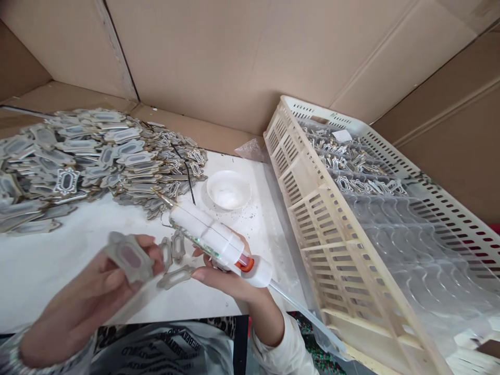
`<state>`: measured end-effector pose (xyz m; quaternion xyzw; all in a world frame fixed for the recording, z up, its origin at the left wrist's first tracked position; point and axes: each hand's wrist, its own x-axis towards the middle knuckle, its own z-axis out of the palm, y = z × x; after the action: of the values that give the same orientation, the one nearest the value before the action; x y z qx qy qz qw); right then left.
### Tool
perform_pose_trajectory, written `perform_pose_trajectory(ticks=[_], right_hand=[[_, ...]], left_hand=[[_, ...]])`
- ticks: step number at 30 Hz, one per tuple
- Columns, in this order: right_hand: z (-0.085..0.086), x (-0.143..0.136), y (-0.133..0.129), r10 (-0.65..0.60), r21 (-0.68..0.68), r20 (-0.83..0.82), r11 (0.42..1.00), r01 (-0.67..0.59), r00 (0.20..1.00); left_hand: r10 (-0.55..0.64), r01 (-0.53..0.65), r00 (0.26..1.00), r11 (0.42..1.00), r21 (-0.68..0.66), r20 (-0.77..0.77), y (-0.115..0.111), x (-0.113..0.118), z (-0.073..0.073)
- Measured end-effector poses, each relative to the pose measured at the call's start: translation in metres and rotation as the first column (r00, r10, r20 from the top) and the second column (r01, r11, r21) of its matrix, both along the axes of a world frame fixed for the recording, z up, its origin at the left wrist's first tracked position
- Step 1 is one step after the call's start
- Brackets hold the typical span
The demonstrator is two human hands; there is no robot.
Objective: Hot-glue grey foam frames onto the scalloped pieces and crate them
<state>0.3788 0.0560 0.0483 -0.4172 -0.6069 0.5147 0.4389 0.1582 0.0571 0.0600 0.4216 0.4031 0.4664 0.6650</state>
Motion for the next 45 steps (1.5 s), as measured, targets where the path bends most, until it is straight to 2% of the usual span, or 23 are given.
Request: perform_pose_trajectory(ticks=[2, 3, 5, 6, 8, 12, 16, 22, 30, 36, 45], right_hand=[[0.003, 0.000, 0.001, 0.023, 0.026, 0.020, 0.999, -0.023, 1.000], [0.005, 0.000, 0.001, 0.028, 0.044, 0.041, 0.999, -0.030, 0.999], [0.007, -0.001, 0.001, 0.018, 0.089, 0.095, 0.996, -0.027, 0.995], [0.008, -0.001, 0.000, 0.005, 0.114, 0.127, 0.993, -0.020, 0.992], [0.007, -0.003, 0.000, -0.019, 0.171, 0.176, 0.985, -0.011, 0.984], [0.006, -0.007, 0.001, 0.042, 0.268, 0.172, 0.959, -0.088, 0.984], [0.011, -0.009, 0.002, 0.091, 0.332, 0.149, 0.933, -0.137, 0.985], [0.013, -0.009, 0.000, 0.100, 0.258, 0.147, 0.957, -0.135, 0.984], [0.010, -0.008, 0.003, 0.126, 0.271, 0.166, 0.948, -0.168, 0.978], [0.010, -0.011, 0.004, 0.075, 0.338, 0.224, 0.929, -0.149, 0.972], [0.008, -0.010, 0.004, 0.071, 0.341, 0.214, 0.929, -0.143, 0.974]], left_hand=[[0.211, -0.200, 0.972, 0.973, 0.115, -0.099, 0.003, -0.007, 0.005], [0.315, -0.293, 0.941, 0.942, 0.167, -0.127, 0.005, -0.009, 0.008], [0.520, -0.450, 0.832, 0.836, 0.313, -0.193, 0.006, -0.009, 0.014], [0.588, -0.493, 0.781, 0.787, 0.370, -0.210, 0.006, -0.007, 0.017], [0.650, -0.519, 0.728, 0.730, 0.445, -0.217, 0.006, -0.003, 0.023], [0.663, -0.494, 0.719, 0.697, 0.519, -0.206, 0.005, 0.003, 0.030], [0.653, -0.454, 0.727, 0.690, 0.563, -0.214, 0.005, 0.001, 0.029], [0.652, -0.443, 0.739, 0.660, 0.607, -0.171, 0.005, 0.000, 0.025], [0.617, -0.420, 0.773, 0.674, 0.608, -0.150, 0.006, -0.001, 0.024], [0.578, -0.325, 0.799, 0.646, 0.690, -0.165, 0.010, -0.008, 0.016], [0.580, -0.314, 0.797, 0.634, 0.707, -0.167, 0.012, -0.007, 0.017]])
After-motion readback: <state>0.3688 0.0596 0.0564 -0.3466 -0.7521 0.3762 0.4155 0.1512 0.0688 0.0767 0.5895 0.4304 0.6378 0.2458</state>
